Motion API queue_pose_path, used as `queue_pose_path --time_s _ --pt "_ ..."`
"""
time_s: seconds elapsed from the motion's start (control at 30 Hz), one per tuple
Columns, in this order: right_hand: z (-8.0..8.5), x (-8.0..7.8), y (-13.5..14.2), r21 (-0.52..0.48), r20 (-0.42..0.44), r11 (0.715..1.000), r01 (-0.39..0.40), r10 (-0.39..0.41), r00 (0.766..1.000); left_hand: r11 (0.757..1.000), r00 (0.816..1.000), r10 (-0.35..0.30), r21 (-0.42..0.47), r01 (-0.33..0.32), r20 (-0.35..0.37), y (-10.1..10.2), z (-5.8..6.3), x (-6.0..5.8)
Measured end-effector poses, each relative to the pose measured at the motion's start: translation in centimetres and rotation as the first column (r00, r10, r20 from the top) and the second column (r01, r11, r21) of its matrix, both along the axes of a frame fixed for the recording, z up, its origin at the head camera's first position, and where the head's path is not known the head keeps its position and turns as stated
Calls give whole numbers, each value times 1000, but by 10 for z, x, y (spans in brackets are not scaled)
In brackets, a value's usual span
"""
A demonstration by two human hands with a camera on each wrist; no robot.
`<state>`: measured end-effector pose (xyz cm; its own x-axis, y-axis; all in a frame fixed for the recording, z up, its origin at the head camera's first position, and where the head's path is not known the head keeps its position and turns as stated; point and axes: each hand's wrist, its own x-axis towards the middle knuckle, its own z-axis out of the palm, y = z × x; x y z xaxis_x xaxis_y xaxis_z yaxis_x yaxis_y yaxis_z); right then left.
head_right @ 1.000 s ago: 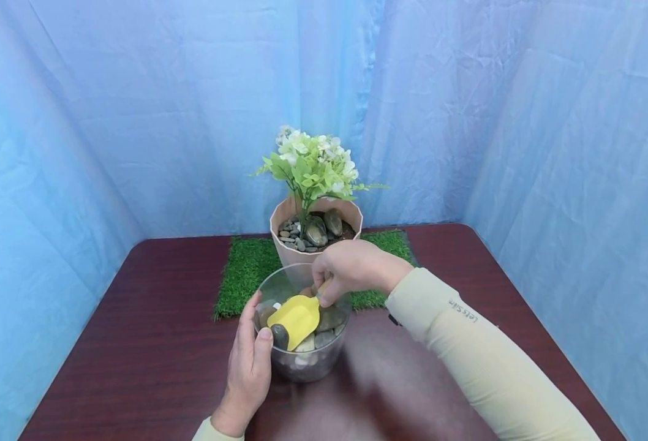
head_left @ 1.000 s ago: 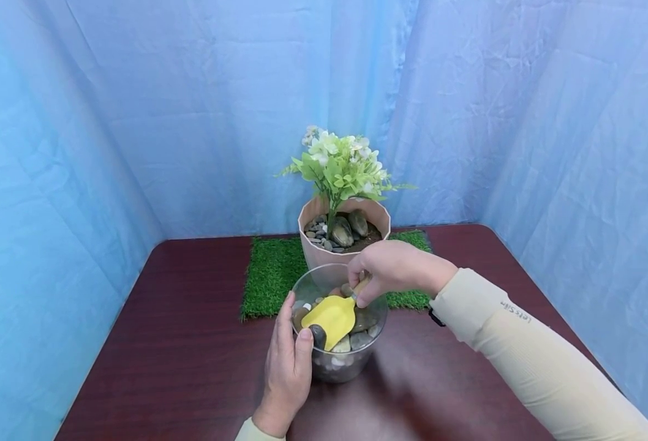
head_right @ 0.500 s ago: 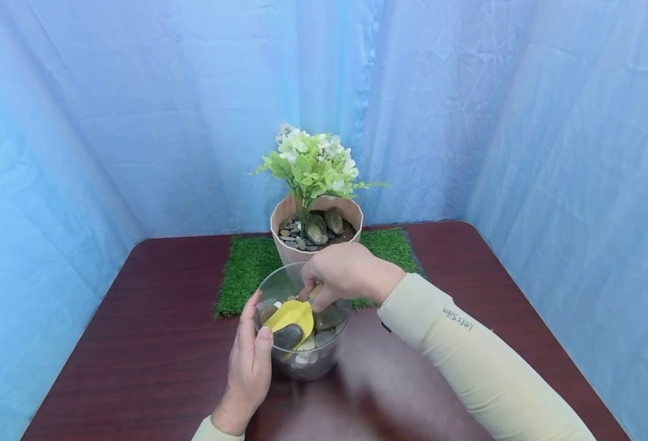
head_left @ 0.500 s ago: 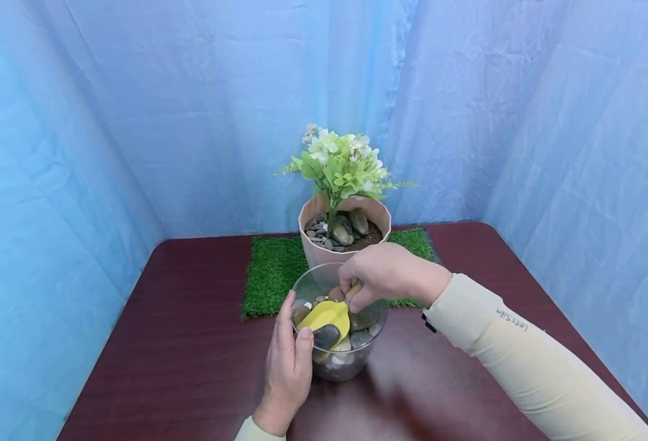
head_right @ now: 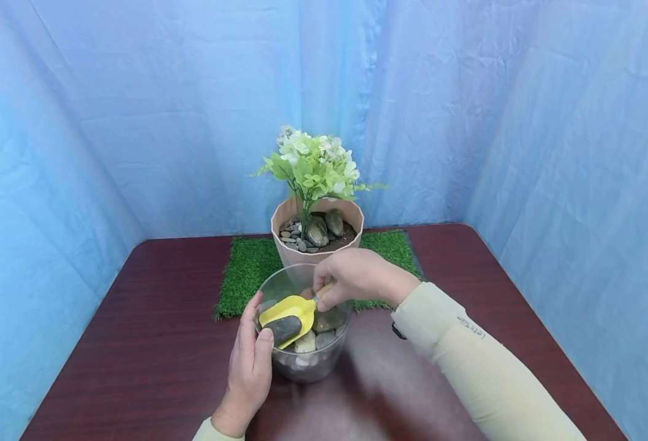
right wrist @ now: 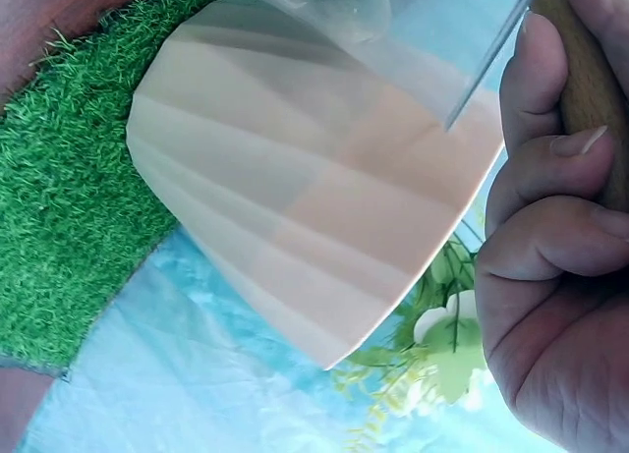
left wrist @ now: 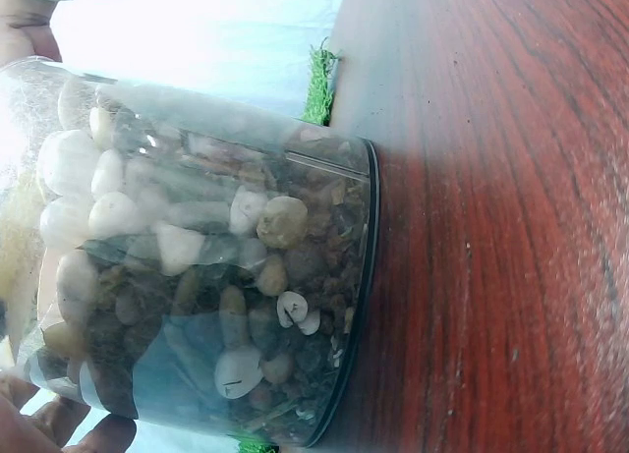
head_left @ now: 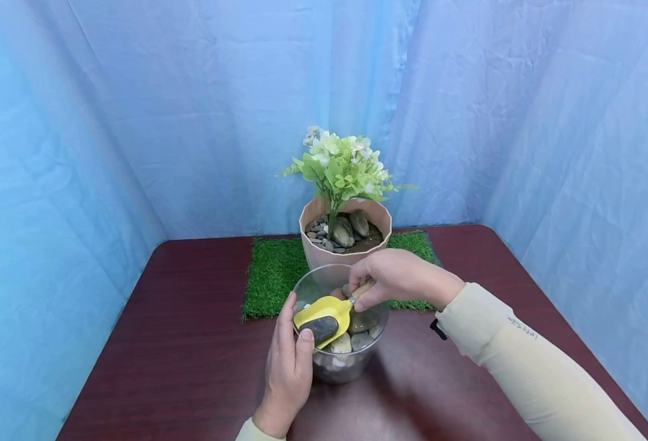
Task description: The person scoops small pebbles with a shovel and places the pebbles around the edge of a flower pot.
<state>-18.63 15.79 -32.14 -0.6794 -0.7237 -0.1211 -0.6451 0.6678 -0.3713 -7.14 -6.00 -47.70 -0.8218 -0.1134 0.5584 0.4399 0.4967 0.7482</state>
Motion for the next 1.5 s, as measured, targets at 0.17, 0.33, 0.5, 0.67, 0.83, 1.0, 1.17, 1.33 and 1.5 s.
queue_pose_path --time_s 0.17,0.33,0.5,0.67,0.83,1.0,1.17,1.33,1.5 --pt "-6 4 8 -60 30 997 39 -38 999 1000 1000 -14 9 14 -8 0 0 1" --pt "-9 7 12 -101 46 991 89 -84 995 1000 1000 -15 7 15 -21 0 0 1" --pt "-10 11 14 -115 49 984 136 -132 990 1000 1000 -14 10 14 -24 0 -2 0" --pt "-11 17 17 -125 65 976 181 -174 983 1000 1000 -17 16 17 -24 0 -2 0" --pt "-9 22 18 -143 86 964 226 -215 973 1000 1000 -12 22 12 -22 0 -1 0" --pt "-7 29 21 -157 83 958 239 -229 970 999 1000 -14 29 15 -13 1 1 1" --pt "-5 36 24 -173 93 956 237 -224 970 999 1000 -18 31 18 -15 1 1 1" --pt "-1 43 27 -192 100 951 241 -225 969 1000 1000 -14 28 15 -13 1 1 1" --pt "2 49 30 -213 93 940 266 -252 963 1000 1000 -2 19 2 -7 1 0 1"
